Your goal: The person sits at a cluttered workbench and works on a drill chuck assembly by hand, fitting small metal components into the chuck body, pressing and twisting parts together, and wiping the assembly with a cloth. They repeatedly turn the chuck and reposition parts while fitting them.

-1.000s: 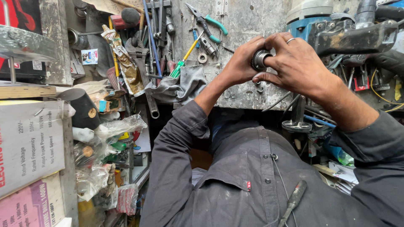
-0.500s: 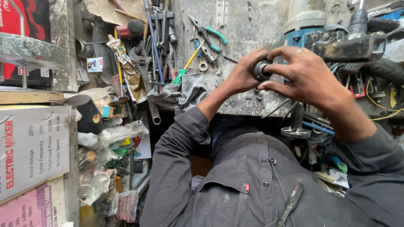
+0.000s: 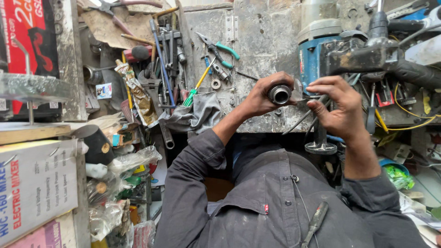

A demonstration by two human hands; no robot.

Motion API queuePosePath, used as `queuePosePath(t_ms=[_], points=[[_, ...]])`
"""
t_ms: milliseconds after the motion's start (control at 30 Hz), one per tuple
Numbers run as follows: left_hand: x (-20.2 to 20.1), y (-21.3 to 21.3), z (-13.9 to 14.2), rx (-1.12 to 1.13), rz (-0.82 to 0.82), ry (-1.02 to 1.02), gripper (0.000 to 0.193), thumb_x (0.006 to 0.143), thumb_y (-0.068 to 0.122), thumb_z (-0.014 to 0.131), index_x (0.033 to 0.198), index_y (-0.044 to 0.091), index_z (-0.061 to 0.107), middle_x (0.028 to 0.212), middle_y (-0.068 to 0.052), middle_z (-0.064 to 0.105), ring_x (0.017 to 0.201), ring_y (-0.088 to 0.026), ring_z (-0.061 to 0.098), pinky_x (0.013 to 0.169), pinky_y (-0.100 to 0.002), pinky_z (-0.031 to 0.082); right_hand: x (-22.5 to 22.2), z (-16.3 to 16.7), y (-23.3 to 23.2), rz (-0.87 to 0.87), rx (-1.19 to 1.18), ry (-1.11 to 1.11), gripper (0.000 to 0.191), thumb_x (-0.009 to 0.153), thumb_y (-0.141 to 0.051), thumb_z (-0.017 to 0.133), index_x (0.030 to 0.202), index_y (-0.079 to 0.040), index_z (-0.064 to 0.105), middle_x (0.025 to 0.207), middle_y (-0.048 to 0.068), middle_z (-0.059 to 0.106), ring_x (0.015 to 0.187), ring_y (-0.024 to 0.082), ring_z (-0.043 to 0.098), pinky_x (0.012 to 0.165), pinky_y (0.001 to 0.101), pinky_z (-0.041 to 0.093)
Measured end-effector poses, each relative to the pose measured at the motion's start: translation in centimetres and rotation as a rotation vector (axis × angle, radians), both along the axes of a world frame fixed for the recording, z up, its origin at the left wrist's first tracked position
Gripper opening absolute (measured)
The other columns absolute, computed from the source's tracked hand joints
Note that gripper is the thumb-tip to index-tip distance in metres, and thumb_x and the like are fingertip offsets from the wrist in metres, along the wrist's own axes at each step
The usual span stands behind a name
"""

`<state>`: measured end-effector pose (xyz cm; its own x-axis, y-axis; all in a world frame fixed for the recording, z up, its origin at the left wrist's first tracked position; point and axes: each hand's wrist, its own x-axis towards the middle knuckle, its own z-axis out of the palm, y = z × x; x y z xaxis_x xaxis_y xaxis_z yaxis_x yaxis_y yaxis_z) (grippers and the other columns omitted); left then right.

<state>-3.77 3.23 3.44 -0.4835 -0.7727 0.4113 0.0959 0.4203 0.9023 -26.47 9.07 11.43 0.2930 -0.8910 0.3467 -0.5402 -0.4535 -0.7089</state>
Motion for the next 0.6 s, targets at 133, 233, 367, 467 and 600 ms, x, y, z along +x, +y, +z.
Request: queuePosePath(t_ms=[133, 233, 367, 467, 600], points=[[0.0, 0.3, -0.2, 0.086, -0.007, -0.036, 0.040, 0.080, 0.021, 0.092, 0.105, 0.008, 0.063, 0.097, -0.003, 0.066, 0.091, -0.015, 0.066, 0.081, -0.032, 0.055, 0.6, -0.6, 0.8, -0.009, -0.002, -0.035, 0.030, 0.096, -0.023, 0.079, 0.120, -0.007, 0.070, 0.120, 0.011, 0.069, 0.110, 0.027, 0.069, 0.094, 0.0352, 0.055], [-0.2, 0.4, -0.4, 0.108, -0.007, -0.045, 0.042, 0.080, 0.022, 0.092, 0.106, 0.008, 0.063, 0.095, -0.002, 0.065, 0.088, -0.013, 0.064, 0.079, -0.030, 0.054, 1.2, -0.4, 1.2, -0.010, -0.032, 0.013, 0.036, 0.092, -0.025, 0.081, 0.122, -0.007, 0.069, 0.123, 0.012, 0.067, 0.114, 0.030, 0.069, 0.096, 0.0385, 0.056], [-0.3, 0.5, -0.6, 0.185, -0.057, 0.052, 0.042, 0.082, 0.022, 0.090, 0.109, 0.009, 0.062, 0.100, -0.001, 0.065, 0.094, -0.011, 0.065, 0.081, -0.028, 0.055, 1.7, 0.1, 1.1, -0.018, -0.077, 0.068, 0.042, 0.089, -0.030, 0.083, 0.122, -0.007, 0.069, 0.126, 0.013, 0.066, 0.115, 0.031, 0.067, 0.094, 0.0400, 0.056], [-0.2, 0.6, -0.8, 0.218, -0.046, 0.057, 0.040, 0.084, 0.020, 0.090, 0.111, 0.008, 0.062, 0.099, 0.000, 0.064, 0.094, -0.010, 0.063, 0.083, -0.029, 0.054, 2.0, 0.3, 1.1, -0.037, -0.083, 0.066, 0.044, 0.089, -0.031, 0.083, 0.123, -0.007, 0.068, 0.129, 0.012, 0.064, 0.117, 0.032, 0.066, 0.097, 0.0407, 0.056], [-0.1, 0.4, -1.6, 0.148, 0.000, -0.039, 0.040, 0.082, 0.016, 0.090, 0.109, 0.008, 0.062, 0.099, -0.005, 0.065, 0.092, -0.016, 0.065, 0.081, -0.032, 0.055, 2.5, 0.4, 1.0, -0.034, -0.037, 0.045, 0.046, 0.089, -0.038, 0.082, 0.122, -0.008, 0.069, 0.134, 0.012, 0.058, 0.120, 0.030, 0.064, 0.100, 0.0404, 0.054]])
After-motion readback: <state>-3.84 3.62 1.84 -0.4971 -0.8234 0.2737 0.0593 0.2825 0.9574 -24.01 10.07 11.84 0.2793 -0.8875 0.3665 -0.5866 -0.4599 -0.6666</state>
